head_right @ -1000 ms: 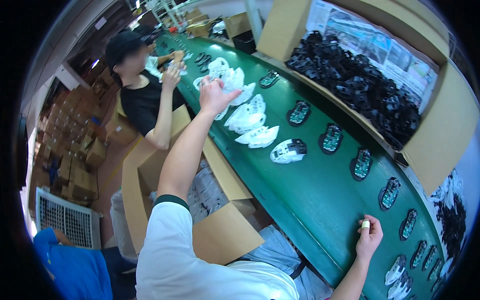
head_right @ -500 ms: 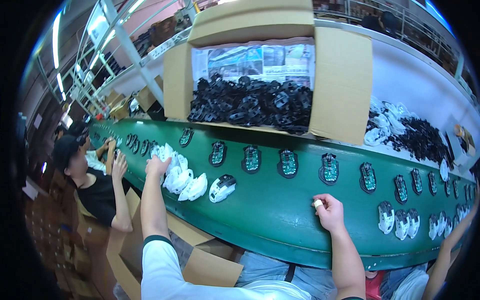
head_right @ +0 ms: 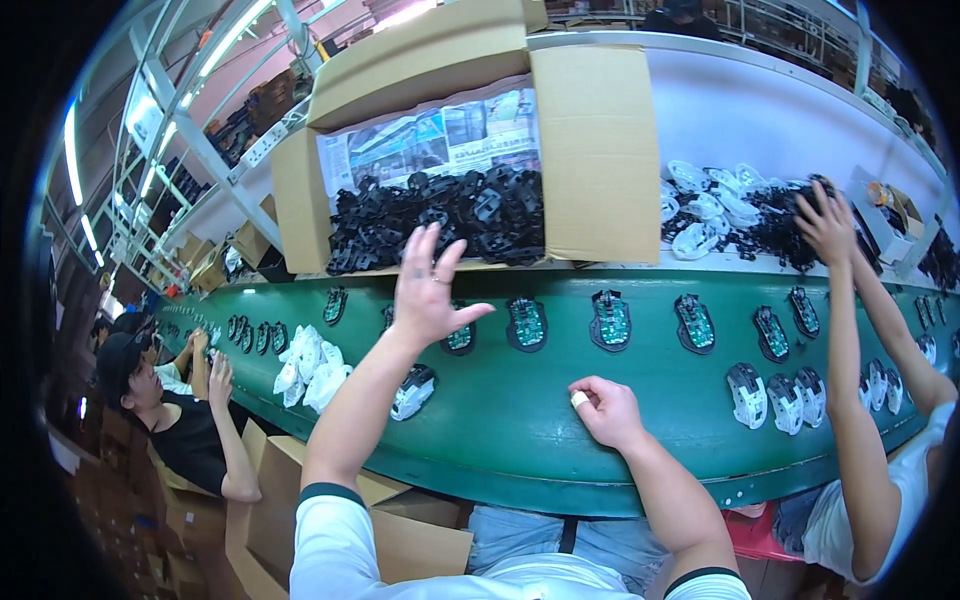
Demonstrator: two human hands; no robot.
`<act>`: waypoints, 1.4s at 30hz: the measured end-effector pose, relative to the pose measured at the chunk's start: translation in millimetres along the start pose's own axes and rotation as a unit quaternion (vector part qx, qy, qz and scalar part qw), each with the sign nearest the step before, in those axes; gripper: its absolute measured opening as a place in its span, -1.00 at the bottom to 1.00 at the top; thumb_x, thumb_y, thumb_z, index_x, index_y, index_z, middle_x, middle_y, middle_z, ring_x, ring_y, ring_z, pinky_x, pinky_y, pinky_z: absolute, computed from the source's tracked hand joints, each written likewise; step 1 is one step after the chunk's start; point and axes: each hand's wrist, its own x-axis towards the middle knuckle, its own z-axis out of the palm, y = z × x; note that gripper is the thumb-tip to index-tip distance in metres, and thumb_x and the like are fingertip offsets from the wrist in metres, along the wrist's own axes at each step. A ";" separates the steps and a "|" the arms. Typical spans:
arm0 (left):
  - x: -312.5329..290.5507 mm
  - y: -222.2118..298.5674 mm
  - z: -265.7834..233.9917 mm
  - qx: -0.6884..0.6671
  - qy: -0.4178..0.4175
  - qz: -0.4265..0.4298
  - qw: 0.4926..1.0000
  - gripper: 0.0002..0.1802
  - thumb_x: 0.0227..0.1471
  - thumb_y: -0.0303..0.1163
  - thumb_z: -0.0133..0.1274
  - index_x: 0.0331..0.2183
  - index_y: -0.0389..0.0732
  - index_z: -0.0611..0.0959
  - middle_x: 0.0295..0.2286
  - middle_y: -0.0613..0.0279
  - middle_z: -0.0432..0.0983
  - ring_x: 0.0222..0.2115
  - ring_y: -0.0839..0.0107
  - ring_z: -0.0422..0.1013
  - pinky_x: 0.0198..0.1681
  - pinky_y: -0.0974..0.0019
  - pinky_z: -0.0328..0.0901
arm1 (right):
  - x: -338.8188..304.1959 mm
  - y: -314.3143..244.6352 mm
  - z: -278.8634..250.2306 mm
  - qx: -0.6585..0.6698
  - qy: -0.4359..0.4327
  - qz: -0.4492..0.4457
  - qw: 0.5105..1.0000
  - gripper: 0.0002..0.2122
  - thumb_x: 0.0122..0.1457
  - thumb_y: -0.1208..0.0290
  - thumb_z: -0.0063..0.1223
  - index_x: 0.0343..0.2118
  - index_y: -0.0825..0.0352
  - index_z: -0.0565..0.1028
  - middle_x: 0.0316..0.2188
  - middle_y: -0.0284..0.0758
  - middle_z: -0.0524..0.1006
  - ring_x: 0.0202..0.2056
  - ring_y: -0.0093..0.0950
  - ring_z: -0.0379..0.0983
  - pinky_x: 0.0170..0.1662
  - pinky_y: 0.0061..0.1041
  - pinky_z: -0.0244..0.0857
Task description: The person takes computer mouse shells from a cardboard box, places them onto the conveyor belt, and assembles mouse housings by fitting the plastic shells and internal frame pieces together by hand.
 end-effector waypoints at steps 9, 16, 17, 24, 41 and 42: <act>87.1 53.3 94.2 -0.007 -0.052 -0.027 0.998 0.25 -0.25 0.26 0.42 0.40 0.13 0.23 0.37 -0.33 -0.05 0.35 -0.42 -0.05 0.31 -0.41 0.04 | 4.1 -10.0 -12.0 -0.065 0.000 0.020 0.998 -0.81 0.20 0.26 0.16 -0.21 0.15 0.69 -0.41 -0.27 0.68 -0.39 -0.31 0.65 -0.29 -0.31 0.51; 86.3 30.5 95.8 -0.065 -0.033 0.060 0.996 -0.13 -0.15 -0.06 0.38 0.22 -0.03 0.52 0.28 -0.20 0.23 0.27 -0.29 0.17 0.35 -0.22 0.09 | 6.1 -1.0 -15.5 -0.063 -0.011 0.013 0.998 -0.76 0.24 0.18 0.04 -0.15 0.12 0.65 -0.24 -0.23 0.69 -0.16 -0.14 0.63 -0.09 -0.12 0.50; 84.1 23.7 94.1 -0.076 -0.044 0.055 0.995 -0.15 -0.15 -0.15 0.37 0.22 -0.05 0.52 0.27 -0.20 0.23 0.26 -0.28 0.17 0.34 -0.20 0.11 | 6.2 -3.6 -16.1 -0.061 -0.010 0.013 0.998 -0.75 0.24 0.18 0.03 -0.15 0.13 0.65 -0.24 -0.22 0.69 -0.16 -0.13 0.62 -0.09 -0.10 0.49; 99.6 44.8 107.2 -0.005 -0.050 0.081 0.995 -0.46 -0.06 -0.38 0.17 0.03 -0.23 0.56 0.18 -0.23 0.30 0.18 -0.30 0.23 0.25 -0.17 0.22 | -1.8 -0.5 -26.0 -0.079 -0.012 0.041 0.996 -0.76 0.23 0.19 0.00 -0.17 0.12 0.64 -0.26 -0.23 0.69 -0.19 -0.13 0.62 -0.11 -0.07 0.48; 87.7 -8.0 139.1 0.111 -0.109 0.062 0.986 -0.31 0.12 -0.37 0.07 0.28 -0.22 0.37 0.14 -0.17 0.38 0.14 -0.15 0.30 0.15 -0.01 0.33 | -1.2 0.9 -18.3 -0.050 0.025 0.022 0.998 -0.82 0.18 0.33 -0.01 -0.30 0.23 0.62 -0.41 -0.24 0.65 -0.28 -0.15 0.60 -0.21 -0.05 0.42; 87.1 -3.4 139.8 0.118 -0.077 0.072 0.987 -0.35 0.12 -0.38 0.07 0.25 -0.24 0.40 0.07 -0.13 0.43 0.12 -0.11 0.32 0.10 0.01 0.36 | -0.6 0.7 -18.5 -0.050 0.027 0.023 0.998 -0.82 0.18 0.33 -0.01 -0.30 0.23 0.62 -0.41 -0.24 0.65 -0.28 -0.15 0.60 -0.21 -0.05 0.42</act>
